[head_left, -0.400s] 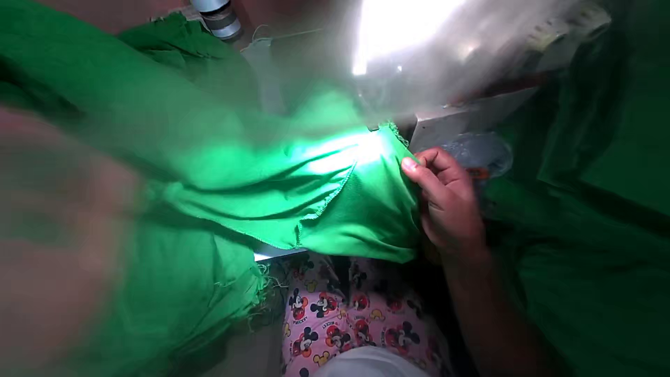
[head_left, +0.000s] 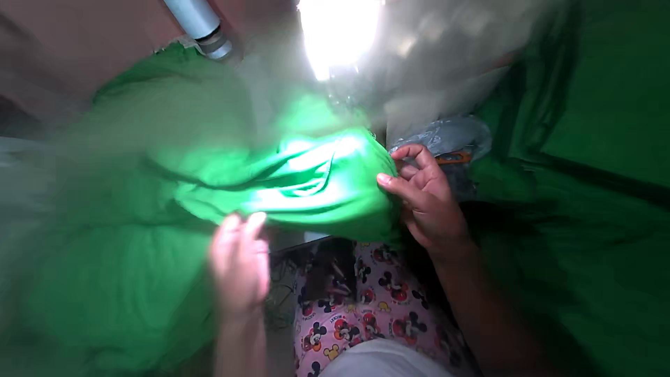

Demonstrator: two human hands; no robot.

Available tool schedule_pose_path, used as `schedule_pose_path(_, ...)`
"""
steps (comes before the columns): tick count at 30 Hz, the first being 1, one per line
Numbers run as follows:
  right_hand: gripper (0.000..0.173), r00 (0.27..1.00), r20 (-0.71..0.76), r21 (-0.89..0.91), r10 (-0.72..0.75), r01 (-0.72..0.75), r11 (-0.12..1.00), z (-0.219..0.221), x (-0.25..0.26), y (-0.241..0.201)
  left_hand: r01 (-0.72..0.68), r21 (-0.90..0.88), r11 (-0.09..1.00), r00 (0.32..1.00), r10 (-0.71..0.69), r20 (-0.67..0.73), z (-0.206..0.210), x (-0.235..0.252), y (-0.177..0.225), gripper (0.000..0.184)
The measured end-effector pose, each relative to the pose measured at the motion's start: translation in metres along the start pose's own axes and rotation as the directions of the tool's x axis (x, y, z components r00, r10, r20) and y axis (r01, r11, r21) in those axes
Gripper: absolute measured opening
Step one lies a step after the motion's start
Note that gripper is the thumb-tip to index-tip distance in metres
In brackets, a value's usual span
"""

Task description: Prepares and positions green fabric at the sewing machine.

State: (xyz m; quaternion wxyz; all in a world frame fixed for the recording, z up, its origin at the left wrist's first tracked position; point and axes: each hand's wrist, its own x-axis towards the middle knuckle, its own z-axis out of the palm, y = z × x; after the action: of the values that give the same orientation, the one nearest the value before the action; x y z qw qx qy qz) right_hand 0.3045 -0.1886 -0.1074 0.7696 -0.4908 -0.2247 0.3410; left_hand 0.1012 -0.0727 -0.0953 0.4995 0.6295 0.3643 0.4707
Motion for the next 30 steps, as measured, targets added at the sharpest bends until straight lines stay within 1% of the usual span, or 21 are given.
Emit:
schedule_pose_path(1,0.035,1.000,0.001,0.069,0.023,-0.023,0.997,0.004,-0.004,-0.001,-0.027,-0.132,0.991,0.997,0.018,-0.069,-0.013,0.004,0.020,0.027)
schedule_pose_path(2,0.037,0.999,0.004,0.124,0.037,-0.037,0.992,0.011,-0.008,0.001,-0.073,-0.171,0.982,0.986,0.046,-0.159,-0.020,0.009,0.036,0.030)
schedule_pose_path(3,0.037,0.999,0.012,0.147,0.036,-0.038,0.988,0.017,-0.012,0.006,-0.130,-0.198,0.972,0.980,0.095,-0.175,-0.025,0.012,0.045,0.029)
schedule_pose_path(4,0.037,1.000,0.021,0.132,0.020,-0.023,0.991,0.023,-0.016,0.012,-0.149,-0.223,0.963,0.987,0.130,-0.098,-0.027,0.012,0.046,0.024)
schedule_pose_path(5,0.037,1.000,0.011,0.079,-0.008,0.007,0.997,0.027,-0.018,0.020,-0.089,-0.248,0.965,0.995,0.098,0.021,-0.025,0.007,0.042,0.020)
schedule_pose_path(6,0.036,0.999,-0.020,0.012,-0.042,0.043,0.999,0.031,-0.020,0.027,0.020,-0.235,0.972,0.995,0.004,0.099,-0.018,-0.001,0.035,0.024)
schedule_pose_path(7,0.034,0.995,-0.045,-0.058,-0.091,0.089,0.994,0.032,-0.021,0.034,0.125,-0.193,0.973,0.986,-0.101,0.130,-0.012,-0.011,0.023,0.023)
schedule_pose_path(9,0.031,0.974,-0.076,-0.207,-0.212,0.193,0.959,0.029,-0.023,0.045,0.279,-0.115,0.953,0.958,-0.269,0.097,-0.003,-0.026,0.005,0.010)
schedule_pose_path(10,0.033,0.960,-0.090,-0.287,-0.266,0.231,0.930,0.027,-0.024,0.049,0.327,-0.104,0.939,0.945,-0.325,0.038,0.001,-0.031,0.003,0.014)
schedule_pose_path(11,0.034,0.943,-0.102,-0.365,-0.318,0.262,0.893,0.025,-0.026,0.051,0.327,-0.100,0.940,0.944,-0.330,-0.013,0.004,-0.033,0.005,0.017)
schedule_pose_path(13,0.031,0.901,-0.110,-0.498,-0.420,0.316,0.808,0.024,-0.025,0.054,0.237,-0.081,0.968,0.969,-0.242,-0.057,0.005,-0.031,0.013,0.019)
schedule_pose_path(16,0.023,0.834,-0.080,-0.653,-0.546,0.370,0.661,0.027,-0.019,0.061,0.113,-0.062,0.992,0.993,-0.115,-0.039,0.001,-0.026,0.027,0.020)
schedule_pose_path(18,0.029,0.832,-0.058,-0.725,-0.552,0.344,0.596,0.030,-0.016,0.062,0.075,-0.061,0.995,0.997,-0.076,-0.019,-0.002,-0.024,0.031,0.021)
schedule_pose_path(20,0.038,0.867,-0.046,-0.746,-0.496,0.300,0.595,0.033,-0.014,0.056,0.062,-0.063,0.996,0.998,-0.063,-0.005,-0.005,-0.022,0.033,0.021)
schedule_pose_path(22,0.032,0.928,-0.029,-0.652,-0.370,0.263,0.711,0.033,-0.013,0.045,0.076,-0.056,0.996,0.997,-0.076,-0.001,-0.008,-0.017,0.034,0.022)
schedule_pose_path(23,0.023,0.961,-0.011,-0.558,-0.278,0.225,0.799,0.031,-0.011,0.038,0.082,-0.045,0.996,0.997,-0.083,-0.009,-0.011,-0.014,0.034,0.022)
schedule_pose_path(25,0.009,0.997,0.073,-0.219,-0.035,0.050,0.974,0.022,-0.009,0.020,0.083,-0.022,0.996,0.996,-0.084,-0.024,-0.017,-0.007,0.036,0.022)
schedule_pose_path(27,0.011,0.947,0.269,0.115,0.177,-0.214,0.970,0.008,-0.002,0.006,0.065,0.015,0.998,0.998,-0.064,-0.028,-0.022,0.000,0.039,0.020)
schedule_pose_path(28,0.021,0.893,0.386,0.184,0.233,-0.322,0.929,0.001,0.002,0.002,0.051,0.025,0.998,0.998,-0.051,-0.022,-0.024,0.003,0.040,0.020)
schedule_pose_path(29,0.032,0.847,0.466,0.184,0.255,-0.375,0.908,-0.004,0.006,0.000,0.041,0.028,0.999,0.999,-0.040,-0.013,-0.026,0.006,0.041,0.020)
schedule_pose_path(30,0.040,0.830,0.496,0.127,0.256,-0.361,0.924,-0.007,0.009,-0.003,0.034,0.029,0.999,0.999,-0.034,-0.008,-0.026,0.009,0.043,0.020)
